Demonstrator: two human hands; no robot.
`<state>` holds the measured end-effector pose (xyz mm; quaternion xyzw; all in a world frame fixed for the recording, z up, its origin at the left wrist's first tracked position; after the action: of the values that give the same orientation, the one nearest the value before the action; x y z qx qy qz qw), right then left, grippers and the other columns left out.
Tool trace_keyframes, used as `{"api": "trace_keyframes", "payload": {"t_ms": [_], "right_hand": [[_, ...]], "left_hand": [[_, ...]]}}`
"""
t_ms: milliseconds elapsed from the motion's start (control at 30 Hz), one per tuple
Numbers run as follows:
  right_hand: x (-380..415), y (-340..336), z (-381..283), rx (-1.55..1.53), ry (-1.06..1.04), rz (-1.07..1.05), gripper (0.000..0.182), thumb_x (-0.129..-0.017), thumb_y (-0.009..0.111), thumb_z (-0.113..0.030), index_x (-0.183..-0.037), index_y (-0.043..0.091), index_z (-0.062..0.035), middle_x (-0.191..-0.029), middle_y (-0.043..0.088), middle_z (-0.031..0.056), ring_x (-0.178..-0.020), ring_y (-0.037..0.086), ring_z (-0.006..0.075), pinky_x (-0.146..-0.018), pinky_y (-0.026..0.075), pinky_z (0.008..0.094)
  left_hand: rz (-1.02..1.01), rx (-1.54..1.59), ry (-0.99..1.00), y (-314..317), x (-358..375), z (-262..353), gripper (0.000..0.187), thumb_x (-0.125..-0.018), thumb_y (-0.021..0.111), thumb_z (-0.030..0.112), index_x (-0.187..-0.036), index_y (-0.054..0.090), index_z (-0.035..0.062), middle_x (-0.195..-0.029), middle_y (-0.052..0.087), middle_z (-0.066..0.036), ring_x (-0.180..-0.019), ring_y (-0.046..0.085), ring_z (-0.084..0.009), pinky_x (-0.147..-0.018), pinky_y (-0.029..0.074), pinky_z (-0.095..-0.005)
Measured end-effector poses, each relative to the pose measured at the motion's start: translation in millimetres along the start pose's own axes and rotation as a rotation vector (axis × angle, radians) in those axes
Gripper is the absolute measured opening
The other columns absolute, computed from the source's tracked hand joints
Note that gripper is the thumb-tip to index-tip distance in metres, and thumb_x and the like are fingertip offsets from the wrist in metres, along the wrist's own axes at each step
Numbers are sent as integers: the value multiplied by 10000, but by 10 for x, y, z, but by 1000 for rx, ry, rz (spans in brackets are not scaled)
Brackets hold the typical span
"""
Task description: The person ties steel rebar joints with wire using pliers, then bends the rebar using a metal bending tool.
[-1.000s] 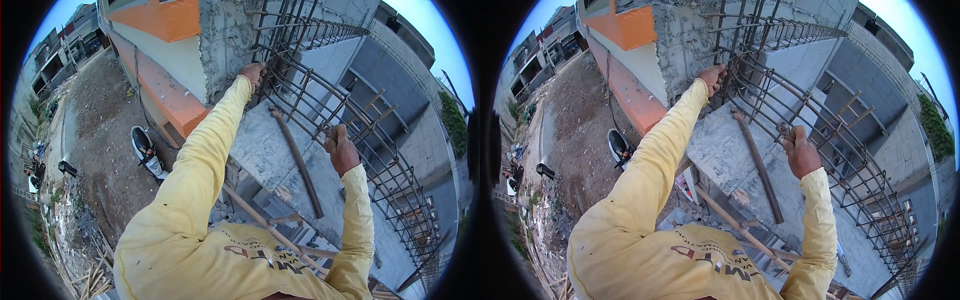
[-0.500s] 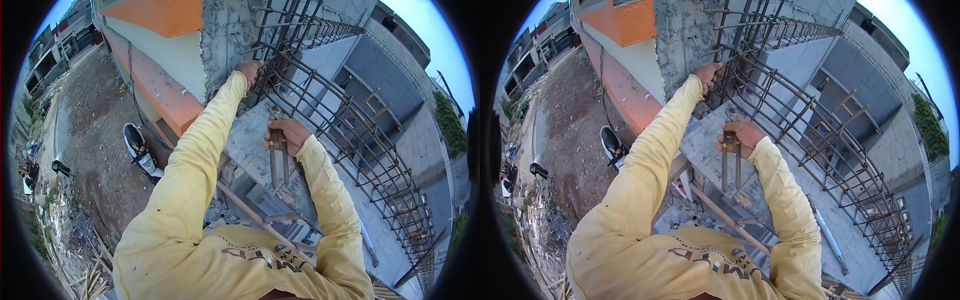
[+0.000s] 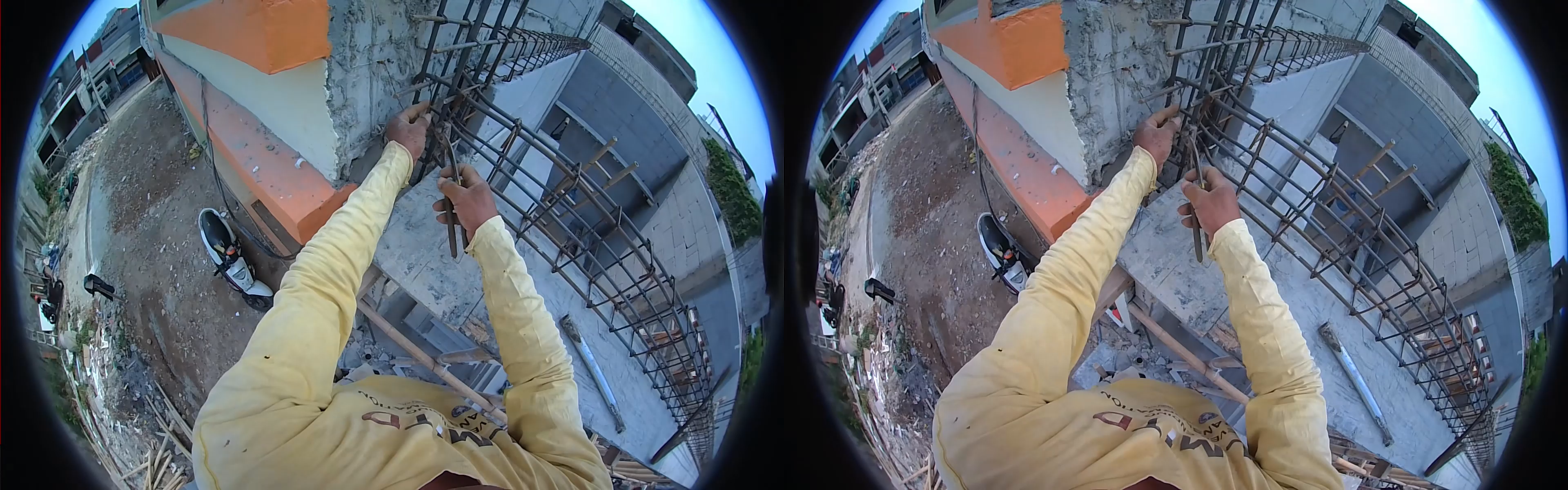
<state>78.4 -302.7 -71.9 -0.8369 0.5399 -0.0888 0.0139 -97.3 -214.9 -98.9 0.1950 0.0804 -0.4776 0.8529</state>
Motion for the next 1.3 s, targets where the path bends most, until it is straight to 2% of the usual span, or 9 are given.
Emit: {"api": "trace_keyframes", "payload": {"t_ms": [200, 367, 467, 767, 867, 1000, 1067, 1167, 1300], "right_hand": [[-612, 128, -39, 428, -210, 231, 314, -901, 627, -169, -1184, 591, -38, -904, 675, 144, -787, 691, 229, -631, 558, 357], [-794, 258, -83, 648, -398, 380, 424, -861, 621, -131, -1265, 554, -18, -1096, 663, 267, -1119, 599, 427, -979, 458, 425], [-773, 303, -176, 732, -334, 402, 440, -868, 597, -119, -1299, 541, -49, -1163, 620, 294, -1105, 599, 450, -978, 468, 459], [-610, 324, -301, 778, -188, 436, 466, -873, 569, -47, -1330, 484, -85, -1372, 392, 302, -1133, 540, 549, -961, 482, 529], [-612, 351, -268, 795, -239, 561, 365, -938, 584, -194, -1238, 518, 4, -1138, 574, 316, -952, 662, 439, -846, 544, 488], [-732, 257, -237, 233, -68, 53, 294, -859, 757, -220, -953, 581, -4, -653, 575, 32, -529, 594, 152, -468, 522, 282], [-876, 250, -70, -301, -10, -245, 235, -870, 743, -199, -935, 587, -37, -674, 579, 24, -541, 598, 133, -449, 516, 290], [-962, 270, 90, -778, 29, -489, 148, -903, 702, -178, -943, 584, -96, -695, 595, 20, -550, 600, 105, -459, 533, 269], [-818, 290, 206, -902, -22, -516, 179, -930, 662, -211, -1024, 579, -84, -810, 644, 49, -687, 649, 150, -627, 587, 313]], "left_hand": [[-50, -70, -53, -47, -56, 46, 370, -893, 606, 90, -1255, 649, 27, -1209, 680, -162, -1089, 650, -208, -953, 466, -286], [-87, -87, -81, -113, -135, 55, 353, -882, 619, 97, -1219, 665, 4, -1164, 700, -161, -1046, 671, -216, -929, 483, -289], [-130, -142, -62, -127, -215, -4, 319, -918, 611, 69, -1224, 658, -11, -1115, 713, -96, -945, 647, -114, -837, 502, -242], [-176, -161, -159, -142, 1, 376, 360, -916, 615, 80, -1271, 634, 24, -956, 710, -58, -790, 646, -109, -642, 515, -253], [-256, -96, -269, -213, -2, 354, 400, -927, 616, 109, -1314, 588, 14, -894, 680, -36, -716, 641, -125, -549, 510, -263], [-445, 56, -373, -253, -189, 39, 339, -924, 644, 208, -1182, 592, -7, -908, 668, -67, -727, 659, -190, -581, 559, -293], [-643, 161, -724, -229, -54, 397, 309, -916, 660, 255, -1082, 596, 2, -909, 665, -84, -756, 665, -215, -595, 579, -308], [-586, 180, -862, -58, -62, 465, 283, -912, 664, 289, -1001, 594, 29, -906, 661, -106, -750, 668, -239, -622, 594, -348], [-624, -211, -613, -8, -119, 416, 253, -949, 587, 297, -928, 583, 44, -823, 656, -74, -623, 648, -231, -623, 582, -387]]}}
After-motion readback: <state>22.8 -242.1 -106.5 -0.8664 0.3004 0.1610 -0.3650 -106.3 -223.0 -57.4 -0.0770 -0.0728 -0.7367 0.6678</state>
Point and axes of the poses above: each hand's wrist, its own x-axis away from the middle knuckle, its own y-axis out of the palm, z = x × y, the point moved 2 cm from there along -x, towards the middle knuckle
